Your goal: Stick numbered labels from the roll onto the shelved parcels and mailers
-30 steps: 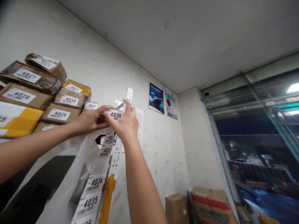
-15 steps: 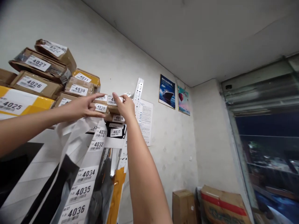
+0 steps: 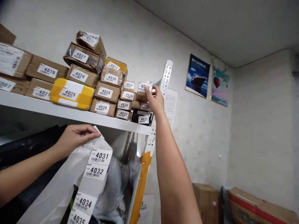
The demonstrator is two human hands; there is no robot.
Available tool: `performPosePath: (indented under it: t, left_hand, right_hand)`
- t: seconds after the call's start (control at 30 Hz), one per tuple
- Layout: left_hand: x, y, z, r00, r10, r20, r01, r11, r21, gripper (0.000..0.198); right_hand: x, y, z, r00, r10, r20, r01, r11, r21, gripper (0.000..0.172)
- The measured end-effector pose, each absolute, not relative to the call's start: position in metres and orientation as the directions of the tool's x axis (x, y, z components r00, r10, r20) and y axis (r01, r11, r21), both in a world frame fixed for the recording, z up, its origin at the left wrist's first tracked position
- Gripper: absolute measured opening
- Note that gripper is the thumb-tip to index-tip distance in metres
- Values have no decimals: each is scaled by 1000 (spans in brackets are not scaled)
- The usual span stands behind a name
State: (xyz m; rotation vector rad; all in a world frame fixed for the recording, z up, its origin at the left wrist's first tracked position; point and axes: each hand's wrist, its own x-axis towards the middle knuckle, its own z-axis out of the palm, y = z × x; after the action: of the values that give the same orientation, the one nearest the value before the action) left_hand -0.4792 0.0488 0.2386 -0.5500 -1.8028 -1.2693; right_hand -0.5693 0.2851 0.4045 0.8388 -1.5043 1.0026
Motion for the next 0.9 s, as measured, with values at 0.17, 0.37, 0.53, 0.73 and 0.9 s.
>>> performPosePath:
  t: [0.17, 0.37, 0.53, 0.73, 0.9]
  left_hand:
    - [-481, 47, 204, -569, -227, 790, 745, 265, 612, 21]
    - [-478, 47, 161, -619, -221, 754, 697, 288, 656, 20]
    - [-472, 56, 146, -593, -329, 735, 699, 244, 673, 19]
    - [-467, 67, 124, -639, -355, 682, 653, 218, 725, 23]
    - [-452, 60, 55, -734, -116, 669, 586, 392, 710, 33]
  right_hand:
    - [-534, 273, 314, 153, 161, 975, -810, 586, 30, 59]
    - [-514, 263, 250, 87, 256, 963, -906, 423, -31, 64]
    - [-489, 252, 205, -410, -368, 835, -907, 67, -416, 54]
    - [-484, 225, 113, -757, -445, 480, -417, -237, -877, 41]
    - [-486, 230, 36, -898, -149, 413, -337, -370, -866, 31]
